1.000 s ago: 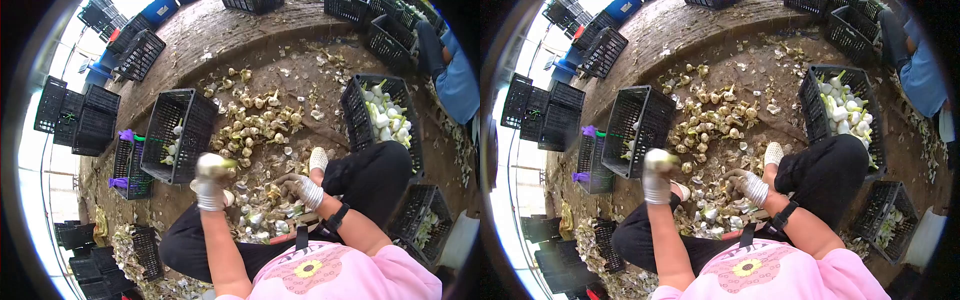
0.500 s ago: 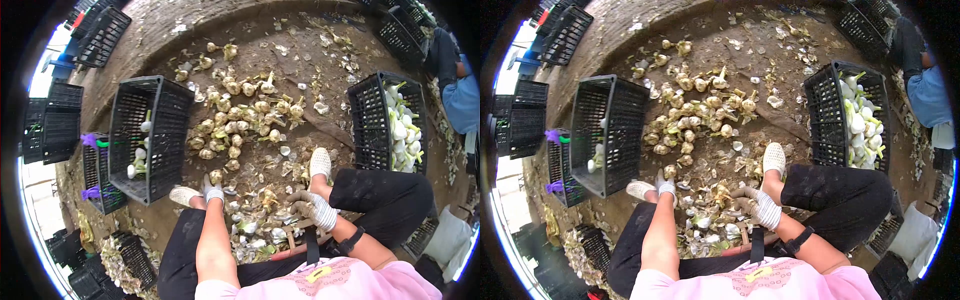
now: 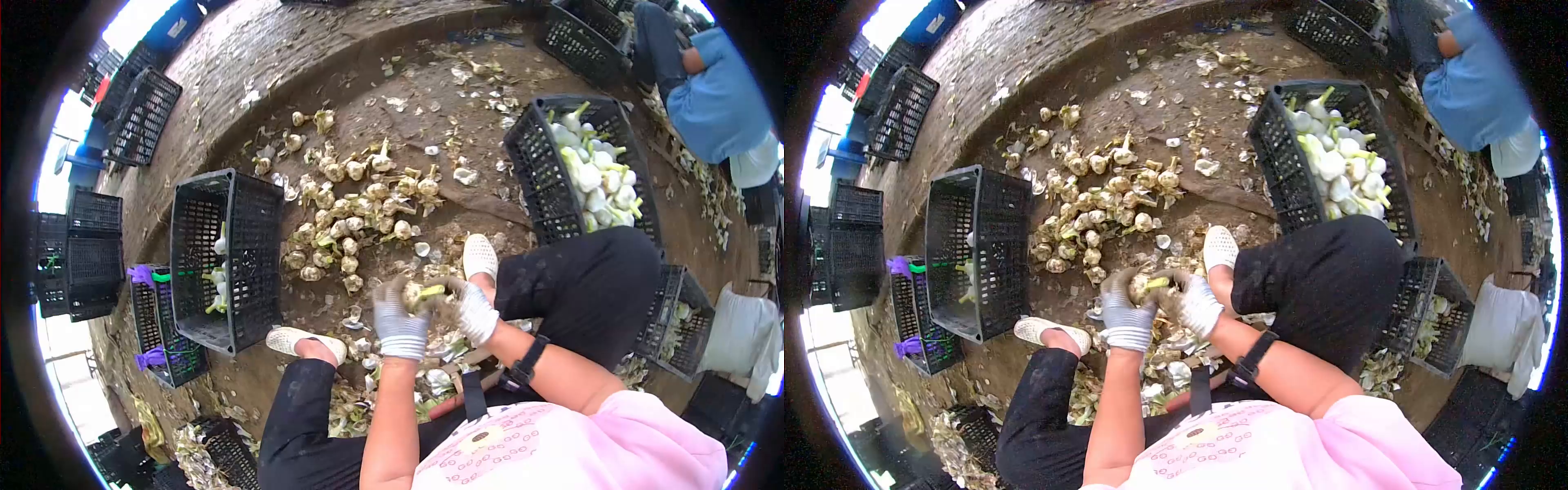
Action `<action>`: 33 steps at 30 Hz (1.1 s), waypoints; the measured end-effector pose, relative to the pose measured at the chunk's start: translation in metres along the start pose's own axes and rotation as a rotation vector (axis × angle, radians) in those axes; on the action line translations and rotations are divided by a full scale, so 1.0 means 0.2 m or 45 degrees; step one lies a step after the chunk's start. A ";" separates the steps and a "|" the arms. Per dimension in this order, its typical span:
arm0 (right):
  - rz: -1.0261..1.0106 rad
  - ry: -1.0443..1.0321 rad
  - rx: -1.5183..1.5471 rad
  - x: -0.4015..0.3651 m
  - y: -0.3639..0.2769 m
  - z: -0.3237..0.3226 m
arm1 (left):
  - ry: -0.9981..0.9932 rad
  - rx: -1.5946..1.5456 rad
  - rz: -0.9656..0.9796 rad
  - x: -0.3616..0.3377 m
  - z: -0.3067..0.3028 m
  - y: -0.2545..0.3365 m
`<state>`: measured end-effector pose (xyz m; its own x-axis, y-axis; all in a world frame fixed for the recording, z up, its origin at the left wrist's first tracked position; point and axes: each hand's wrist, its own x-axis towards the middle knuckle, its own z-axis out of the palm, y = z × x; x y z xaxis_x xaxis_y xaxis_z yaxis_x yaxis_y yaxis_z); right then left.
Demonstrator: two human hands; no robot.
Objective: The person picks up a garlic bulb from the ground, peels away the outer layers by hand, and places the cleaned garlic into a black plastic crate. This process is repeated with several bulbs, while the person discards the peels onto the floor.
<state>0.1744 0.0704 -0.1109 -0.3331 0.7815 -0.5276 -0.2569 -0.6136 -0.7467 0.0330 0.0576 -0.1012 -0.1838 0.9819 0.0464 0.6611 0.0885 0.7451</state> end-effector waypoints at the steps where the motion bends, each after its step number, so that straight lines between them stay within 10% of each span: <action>1: -0.051 -0.020 0.120 0.00 -0.01 0.00 | 0.025 0.070 0.061 -0.04 -0.01 0.07; 8: 0.018 -0.329 0.079 -0.21 -0.20 0.01 | 0.019 -0.041 0.201 -0.25 -0.17 0.23; 10: -0.083 -0.831 0.720 -0.15 -0.14 -0.07 | 0.074 0.190 0.214 -0.28 -0.18 0.37; 11: -0.152 -0.430 0.093 -0.14 -0.07 -0.09 | 0.061 0.237 0.201 -0.30 -0.18 0.48; 16: 0.458 -0.338 0.725 -0.12 -0.09 -0.08 | 0.149 0.397 0.294 -0.26 -0.21 0.49; 20: 0.061 -0.568 0.394 -0.11 -0.04 -0.10 | 0.022 0.307 0.335 -0.25 -0.28 0.49; 29: -0.062 -0.607 0.255 -0.30 -0.20 -0.02 | -0.286 -1.585 -0.444 -0.35 -0.27 0.26; 33: -0.202 -0.469 0.133 -0.27 -0.19 -0.04 | -0.017 -1.159 -0.406 -0.34 -0.23 0.35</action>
<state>0.2107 0.0522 -0.0568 -0.5797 0.7861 -0.2144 -0.4159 -0.5117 -0.7517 0.0596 -0.0104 -0.0216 -0.2454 0.9365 -0.2506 -0.2370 0.1927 0.9522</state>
